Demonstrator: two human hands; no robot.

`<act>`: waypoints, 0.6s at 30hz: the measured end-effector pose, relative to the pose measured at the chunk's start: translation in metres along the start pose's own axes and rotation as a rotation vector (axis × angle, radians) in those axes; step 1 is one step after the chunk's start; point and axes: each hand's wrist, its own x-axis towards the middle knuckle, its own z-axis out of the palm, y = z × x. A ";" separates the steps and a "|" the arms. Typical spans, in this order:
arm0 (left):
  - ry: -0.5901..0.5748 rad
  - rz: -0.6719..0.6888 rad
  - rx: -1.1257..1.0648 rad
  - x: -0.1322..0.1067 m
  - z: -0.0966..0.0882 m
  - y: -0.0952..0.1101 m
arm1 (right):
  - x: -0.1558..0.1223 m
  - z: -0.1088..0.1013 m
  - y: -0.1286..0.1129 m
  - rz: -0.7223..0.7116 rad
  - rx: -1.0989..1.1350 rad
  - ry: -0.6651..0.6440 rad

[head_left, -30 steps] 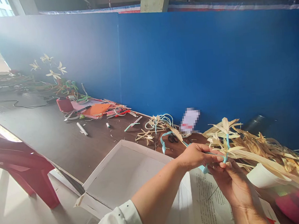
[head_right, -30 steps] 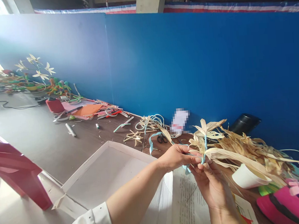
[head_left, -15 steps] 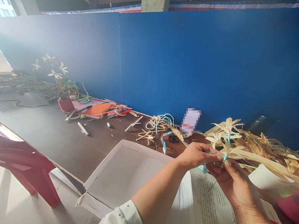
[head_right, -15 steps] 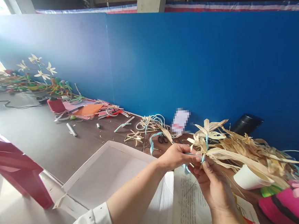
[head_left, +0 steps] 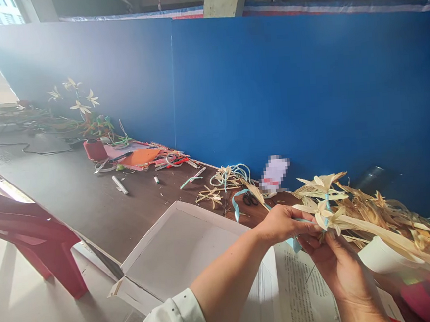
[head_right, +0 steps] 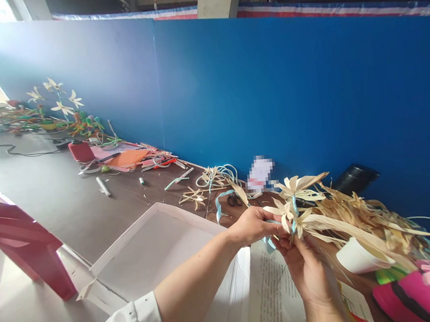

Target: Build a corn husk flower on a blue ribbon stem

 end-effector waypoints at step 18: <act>0.084 0.008 0.263 -0.004 0.001 0.006 | -0.007 -0.002 0.000 0.071 0.022 -0.114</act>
